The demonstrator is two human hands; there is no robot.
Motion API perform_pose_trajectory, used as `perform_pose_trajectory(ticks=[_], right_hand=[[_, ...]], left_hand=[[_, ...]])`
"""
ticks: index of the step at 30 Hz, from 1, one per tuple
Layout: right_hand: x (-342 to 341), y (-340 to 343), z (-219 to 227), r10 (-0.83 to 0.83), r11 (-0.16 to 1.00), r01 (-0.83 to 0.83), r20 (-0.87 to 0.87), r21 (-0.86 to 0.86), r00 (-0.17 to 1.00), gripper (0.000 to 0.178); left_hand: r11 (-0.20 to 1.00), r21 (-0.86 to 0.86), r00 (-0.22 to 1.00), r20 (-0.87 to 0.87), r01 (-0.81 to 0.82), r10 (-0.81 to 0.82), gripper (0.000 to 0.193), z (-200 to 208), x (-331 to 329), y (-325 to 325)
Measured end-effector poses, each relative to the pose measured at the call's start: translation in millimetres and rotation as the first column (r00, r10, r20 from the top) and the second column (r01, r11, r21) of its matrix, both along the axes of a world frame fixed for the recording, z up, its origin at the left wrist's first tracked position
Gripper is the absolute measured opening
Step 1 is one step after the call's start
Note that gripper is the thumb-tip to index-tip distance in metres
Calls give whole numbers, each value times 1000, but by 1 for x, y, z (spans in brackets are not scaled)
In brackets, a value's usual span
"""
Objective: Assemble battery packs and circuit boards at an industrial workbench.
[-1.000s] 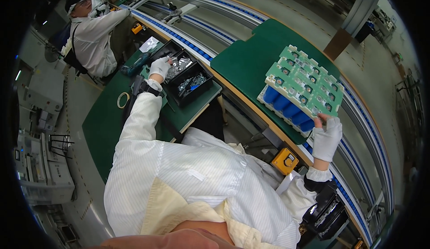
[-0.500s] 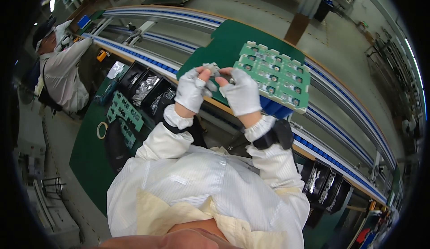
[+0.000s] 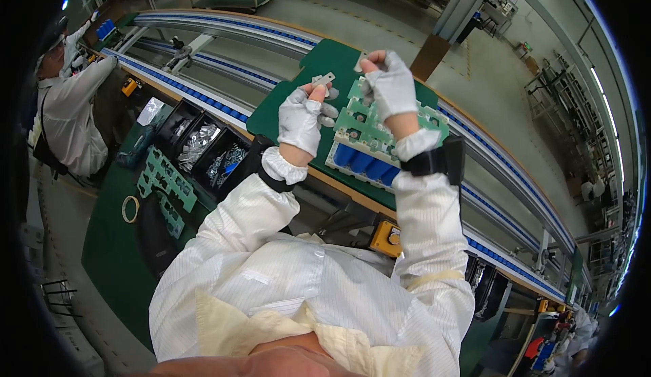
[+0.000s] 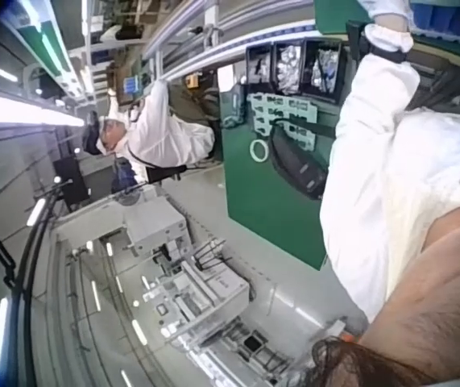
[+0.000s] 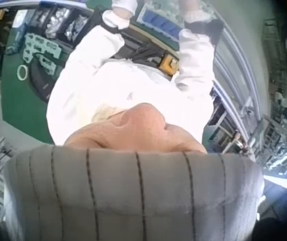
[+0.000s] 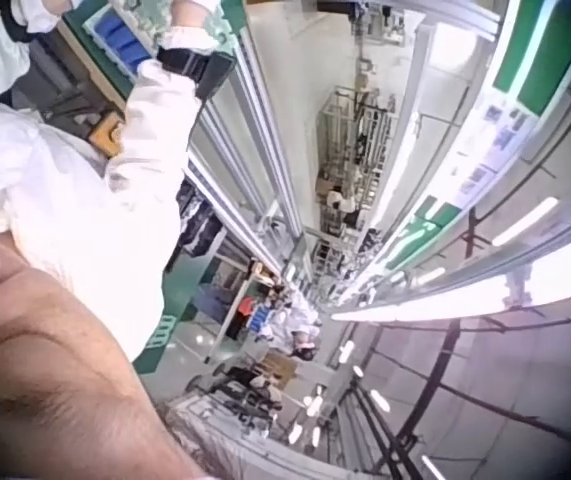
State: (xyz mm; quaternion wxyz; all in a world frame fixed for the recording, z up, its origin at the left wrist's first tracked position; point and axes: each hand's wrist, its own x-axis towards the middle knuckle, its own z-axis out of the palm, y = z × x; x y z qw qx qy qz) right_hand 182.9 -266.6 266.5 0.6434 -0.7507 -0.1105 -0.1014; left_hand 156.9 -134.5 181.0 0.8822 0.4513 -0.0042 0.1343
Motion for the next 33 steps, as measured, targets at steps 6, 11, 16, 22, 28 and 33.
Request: perform_pose_trajectory(ticks=[6,11,16,22,28,33], right_hand=[[70,-49,-42,10,676,117,168,-728,986,13],[71,-42,-57,-39,603,137,142,-786,989,14],[73,-45,-61,31,565,148,201,-811,979,13],[67,-39,-59,98,866,-31,108,-499,989,11],[50,-28,-46,157,889,-120,46,-441,987,18],[56,-31,-49,154,908,-165,-58,-386,986,17]], left_hand=[[977,166,986,-126,132,-112,25,-21,10,11],[955,240,969,-212,177,-126,28,-40,22,8],[940,288,972,-195,184,-131,27,-38,36,1],[921,350,974,-202,171,-104,23,-29,52,-8],[829,558,993,-115,37,33,23,-36,56,-16],[766,636,993,6,-94,117,24,-37,52,-23]])
